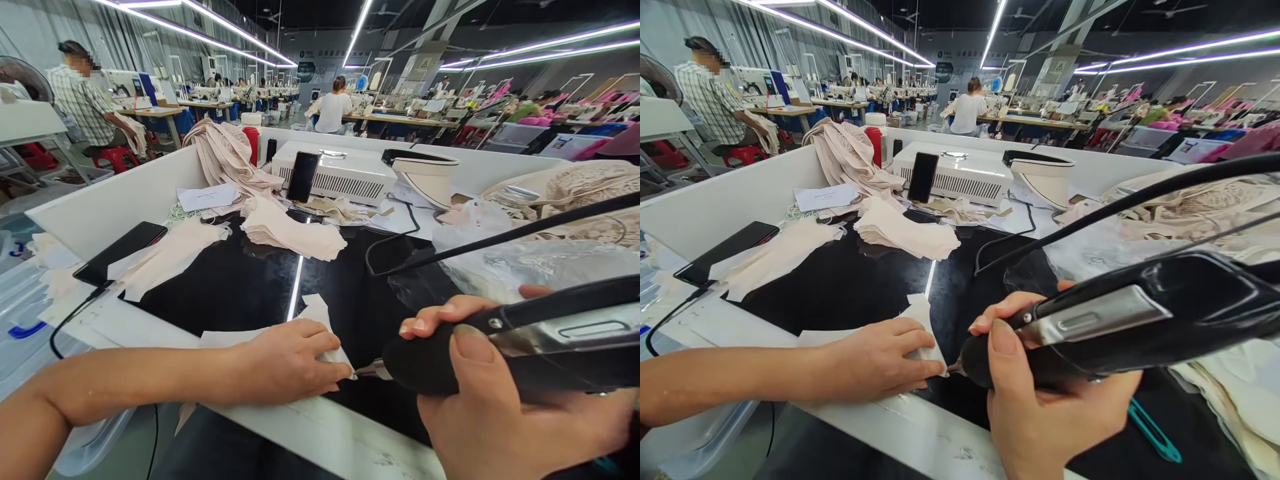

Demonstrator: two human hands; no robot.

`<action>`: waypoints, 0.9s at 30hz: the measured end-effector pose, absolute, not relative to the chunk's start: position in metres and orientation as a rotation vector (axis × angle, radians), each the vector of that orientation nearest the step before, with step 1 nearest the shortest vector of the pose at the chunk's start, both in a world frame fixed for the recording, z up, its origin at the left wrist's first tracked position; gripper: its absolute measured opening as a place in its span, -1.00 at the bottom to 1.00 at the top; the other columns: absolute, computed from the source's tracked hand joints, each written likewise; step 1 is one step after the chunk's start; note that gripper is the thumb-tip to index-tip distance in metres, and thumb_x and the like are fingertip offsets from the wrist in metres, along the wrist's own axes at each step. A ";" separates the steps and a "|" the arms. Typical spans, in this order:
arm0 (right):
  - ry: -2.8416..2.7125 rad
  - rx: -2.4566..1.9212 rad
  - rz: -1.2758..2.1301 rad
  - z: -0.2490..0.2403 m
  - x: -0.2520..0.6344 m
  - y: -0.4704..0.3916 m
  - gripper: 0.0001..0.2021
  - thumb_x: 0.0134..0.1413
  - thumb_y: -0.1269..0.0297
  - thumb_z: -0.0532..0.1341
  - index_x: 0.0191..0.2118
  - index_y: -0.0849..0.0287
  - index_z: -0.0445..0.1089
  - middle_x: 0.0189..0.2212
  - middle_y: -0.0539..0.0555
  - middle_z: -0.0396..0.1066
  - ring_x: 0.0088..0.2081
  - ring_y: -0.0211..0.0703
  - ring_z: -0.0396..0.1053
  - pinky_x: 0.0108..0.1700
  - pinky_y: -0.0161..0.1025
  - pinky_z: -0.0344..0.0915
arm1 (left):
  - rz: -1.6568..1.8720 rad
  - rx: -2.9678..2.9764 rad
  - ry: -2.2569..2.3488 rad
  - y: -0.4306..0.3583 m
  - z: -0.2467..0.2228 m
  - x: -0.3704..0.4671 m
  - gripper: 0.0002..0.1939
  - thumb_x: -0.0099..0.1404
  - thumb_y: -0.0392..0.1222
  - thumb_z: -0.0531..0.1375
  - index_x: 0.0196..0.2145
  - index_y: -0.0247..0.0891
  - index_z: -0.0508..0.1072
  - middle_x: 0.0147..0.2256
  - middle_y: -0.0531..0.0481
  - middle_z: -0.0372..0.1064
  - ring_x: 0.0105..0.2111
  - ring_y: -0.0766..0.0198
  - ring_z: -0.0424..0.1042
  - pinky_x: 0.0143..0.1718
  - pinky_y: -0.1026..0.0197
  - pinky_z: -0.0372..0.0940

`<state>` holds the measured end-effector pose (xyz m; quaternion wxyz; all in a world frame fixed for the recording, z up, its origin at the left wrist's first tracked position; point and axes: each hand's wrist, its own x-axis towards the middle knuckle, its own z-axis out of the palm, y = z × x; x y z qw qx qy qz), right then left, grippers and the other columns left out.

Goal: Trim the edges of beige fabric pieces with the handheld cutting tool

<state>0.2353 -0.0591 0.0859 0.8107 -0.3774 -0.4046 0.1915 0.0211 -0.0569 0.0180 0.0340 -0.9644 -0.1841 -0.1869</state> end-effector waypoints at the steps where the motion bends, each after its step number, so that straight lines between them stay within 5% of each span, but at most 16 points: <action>1: -0.866 -0.820 0.416 0.086 0.236 -0.060 -0.37 -0.30 0.21 0.79 -0.04 -0.13 0.62 -0.43 -0.19 0.57 -0.55 -0.04 0.49 -0.50 -0.02 0.60 | -0.570 -2.963 -0.571 -0.057 0.019 0.021 -0.79 0.90 -0.13 0.27 0.20 -0.25 0.69 0.06 -0.19 0.64 0.06 0.03 0.67 0.20 0.06 0.59; 15: -0.922 -0.893 0.517 0.083 0.249 -0.067 -0.28 -0.27 0.16 0.85 0.03 -0.18 0.57 -0.36 -0.16 0.61 -0.49 0.00 0.53 -0.40 0.11 0.67 | -0.546 -2.973 -0.649 -0.060 0.023 0.017 -0.74 0.91 -0.06 0.25 0.28 -0.22 0.69 0.09 -0.20 0.63 0.10 0.01 0.68 0.23 0.05 0.61; 22: -0.923 -0.881 0.460 0.091 0.233 -0.073 -0.40 -0.08 0.12 0.80 0.05 -0.20 0.60 -0.35 -0.16 0.61 -0.47 0.02 0.54 -0.38 0.08 0.65 | -0.530 -2.967 -0.651 -0.061 0.021 0.017 -0.72 0.88 -0.04 0.32 0.30 -0.22 0.70 0.12 -0.23 0.63 0.13 -0.02 0.68 0.22 0.03 0.63; 27: -0.879 -0.846 0.424 0.094 0.221 -0.070 -0.39 -0.16 0.10 0.82 0.00 -0.17 0.61 -0.40 -0.17 0.60 -0.52 0.00 0.50 -0.48 0.00 0.58 | -0.552 -2.966 -0.668 -0.062 0.020 0.013 -0.73 0.83 -0.04 0.40 0.31 -0.19 0.71 0.20 -0.28 0.63 0.16 -0.02 0.67 0.25 0.04 0.62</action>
